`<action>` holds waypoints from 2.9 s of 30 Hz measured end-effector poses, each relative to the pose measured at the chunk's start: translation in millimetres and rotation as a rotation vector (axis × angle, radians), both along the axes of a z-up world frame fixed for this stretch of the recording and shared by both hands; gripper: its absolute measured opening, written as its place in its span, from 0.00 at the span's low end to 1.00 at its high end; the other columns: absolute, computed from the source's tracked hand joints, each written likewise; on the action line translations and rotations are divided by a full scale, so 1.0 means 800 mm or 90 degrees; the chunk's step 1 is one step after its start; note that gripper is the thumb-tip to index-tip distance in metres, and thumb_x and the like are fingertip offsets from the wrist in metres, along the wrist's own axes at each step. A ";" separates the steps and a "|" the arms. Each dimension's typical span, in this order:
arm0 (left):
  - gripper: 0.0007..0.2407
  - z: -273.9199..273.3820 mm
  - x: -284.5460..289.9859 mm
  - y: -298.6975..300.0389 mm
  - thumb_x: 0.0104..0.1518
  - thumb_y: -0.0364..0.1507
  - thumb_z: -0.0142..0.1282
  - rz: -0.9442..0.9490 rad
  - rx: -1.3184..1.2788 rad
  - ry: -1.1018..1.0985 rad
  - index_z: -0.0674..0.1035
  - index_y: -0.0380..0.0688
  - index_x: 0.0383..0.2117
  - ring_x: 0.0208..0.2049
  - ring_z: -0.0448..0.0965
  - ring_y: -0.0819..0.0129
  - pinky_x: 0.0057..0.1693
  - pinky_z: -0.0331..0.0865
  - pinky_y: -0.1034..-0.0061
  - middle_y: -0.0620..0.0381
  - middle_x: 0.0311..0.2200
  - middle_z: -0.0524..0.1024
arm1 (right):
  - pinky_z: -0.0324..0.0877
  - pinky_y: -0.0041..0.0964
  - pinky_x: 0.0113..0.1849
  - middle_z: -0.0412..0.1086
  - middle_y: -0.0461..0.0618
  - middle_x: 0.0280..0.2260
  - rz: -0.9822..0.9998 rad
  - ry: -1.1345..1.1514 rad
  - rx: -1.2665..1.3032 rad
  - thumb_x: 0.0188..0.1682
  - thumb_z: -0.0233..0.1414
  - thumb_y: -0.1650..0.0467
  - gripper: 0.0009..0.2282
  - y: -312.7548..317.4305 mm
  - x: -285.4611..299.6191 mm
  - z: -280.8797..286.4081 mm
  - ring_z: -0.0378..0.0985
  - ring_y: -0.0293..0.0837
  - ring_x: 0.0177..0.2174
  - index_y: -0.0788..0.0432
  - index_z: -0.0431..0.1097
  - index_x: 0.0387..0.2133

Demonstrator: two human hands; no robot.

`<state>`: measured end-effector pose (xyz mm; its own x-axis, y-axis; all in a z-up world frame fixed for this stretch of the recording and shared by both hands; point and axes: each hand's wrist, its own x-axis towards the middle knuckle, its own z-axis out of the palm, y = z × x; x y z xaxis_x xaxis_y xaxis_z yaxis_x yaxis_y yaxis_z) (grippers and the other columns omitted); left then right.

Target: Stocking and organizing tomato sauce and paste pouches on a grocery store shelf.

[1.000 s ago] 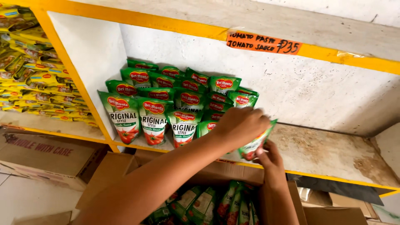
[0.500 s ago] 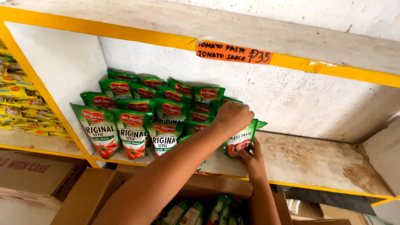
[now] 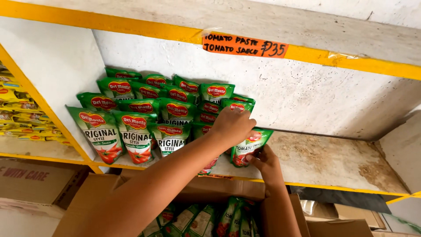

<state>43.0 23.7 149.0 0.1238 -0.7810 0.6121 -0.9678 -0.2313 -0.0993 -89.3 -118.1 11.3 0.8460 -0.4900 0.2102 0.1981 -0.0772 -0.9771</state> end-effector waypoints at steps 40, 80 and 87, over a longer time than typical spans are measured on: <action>0.07 -0.163 -0.037 0.176 0.49 0.29 0.57 0.021 -0.086 -0.149 0.79 0.45 0.32 0.49 0.72 0.60 0.49 0.73 0.69 0.55 0.45 0.72 | 0.74 0.38 0.45 0.75 0.56 0.42 -0.067 -0.019 -0.242 0.47 0.61 0.74 0.17 0.037 0.019 -0.040 0.80 0.45 0.44 0.66 0.64 0.47; 0.07 -0.188 -0.032 0.116 0.45 0.25 0.59 0.299 -0.191 0.057 0.76 0.45 0.30 0.29 0.78 0.59 0.27 0.74 0.71 0.49 0.36 0.74 | 0.74 0.48 0.39 0.76 0.62 0.39 -0.341 0.170 -0.393 0.36 0.68 0.66 0.38 0.129 0.061 0.018 0.81 0.57 0.39 0.67 0.55 0.58; 0.06 -0.192 -0.021 0.103 0.44 0.26 0.59 0.346 -0.205 0.033 0.75 0.45 0.27 0.29 0.78 0.59 0.26 0.75 0.73 0.47 0.39 0.75 | 0.73 0.49 0.41 0.76 0.62 0.39 -0.342 0.157 -0.401 0.37 0.67 0.66 0.35 0.128 0.073 0.018 0.81 0.58 0.39 0.65 0.56 0.56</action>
<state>26.0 106.4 -4.6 0.4865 -0.3760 0.7886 -0.7056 -0.7014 0.1009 -31.3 -15.9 26.0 0.5900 -0.6907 0.4181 -0.2336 -0.6417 -0.7305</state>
